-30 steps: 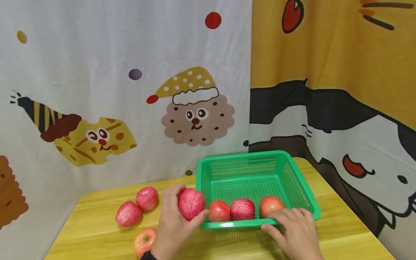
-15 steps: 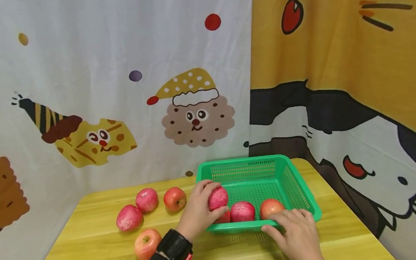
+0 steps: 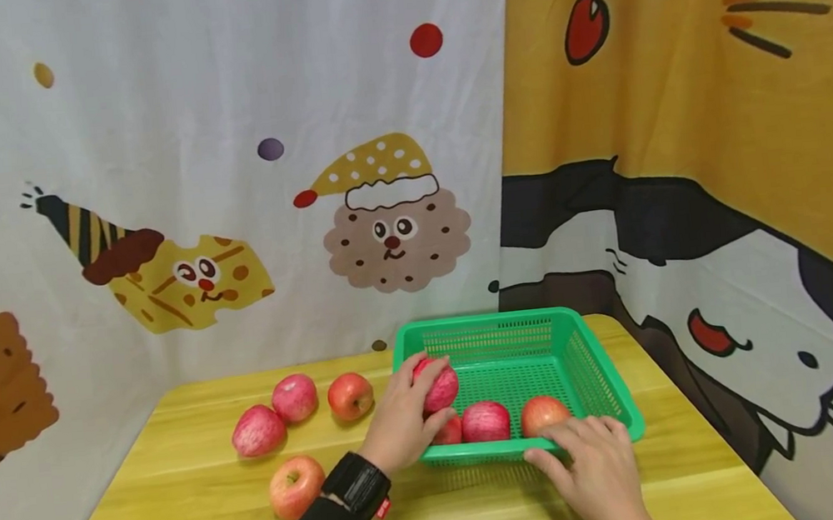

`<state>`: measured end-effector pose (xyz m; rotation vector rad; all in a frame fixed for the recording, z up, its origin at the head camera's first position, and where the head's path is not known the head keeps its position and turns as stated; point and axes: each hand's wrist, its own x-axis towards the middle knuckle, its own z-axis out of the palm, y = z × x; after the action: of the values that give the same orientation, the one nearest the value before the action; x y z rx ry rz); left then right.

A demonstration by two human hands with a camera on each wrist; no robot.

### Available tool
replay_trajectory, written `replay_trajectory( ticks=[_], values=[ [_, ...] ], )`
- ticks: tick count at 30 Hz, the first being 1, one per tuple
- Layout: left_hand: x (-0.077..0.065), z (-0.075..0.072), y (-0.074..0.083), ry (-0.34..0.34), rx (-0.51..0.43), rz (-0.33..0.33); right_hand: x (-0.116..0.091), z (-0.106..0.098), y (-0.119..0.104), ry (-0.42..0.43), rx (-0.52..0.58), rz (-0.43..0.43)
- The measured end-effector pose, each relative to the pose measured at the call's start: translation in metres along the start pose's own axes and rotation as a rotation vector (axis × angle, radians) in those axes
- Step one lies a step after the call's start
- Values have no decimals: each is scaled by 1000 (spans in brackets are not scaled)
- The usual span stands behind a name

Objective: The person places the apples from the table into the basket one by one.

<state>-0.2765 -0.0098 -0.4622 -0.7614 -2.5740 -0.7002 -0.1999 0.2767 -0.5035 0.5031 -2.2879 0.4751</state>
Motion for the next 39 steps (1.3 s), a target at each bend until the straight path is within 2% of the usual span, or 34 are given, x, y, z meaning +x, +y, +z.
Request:
replay_trajectory(
  ticks=[10, 27, 39],
  values=[
    [-2, -1, 0, -67, 91, 30, 0, 0, -1, 4, -6, -7],
    [-4, 1, -2, -40, 88, 66, 0, 1, 0, 9, -9, 1],
    [-5, 1, 0, -49, 89, 49, 0, -2, -1, 8, -2, -3]
  ],
)
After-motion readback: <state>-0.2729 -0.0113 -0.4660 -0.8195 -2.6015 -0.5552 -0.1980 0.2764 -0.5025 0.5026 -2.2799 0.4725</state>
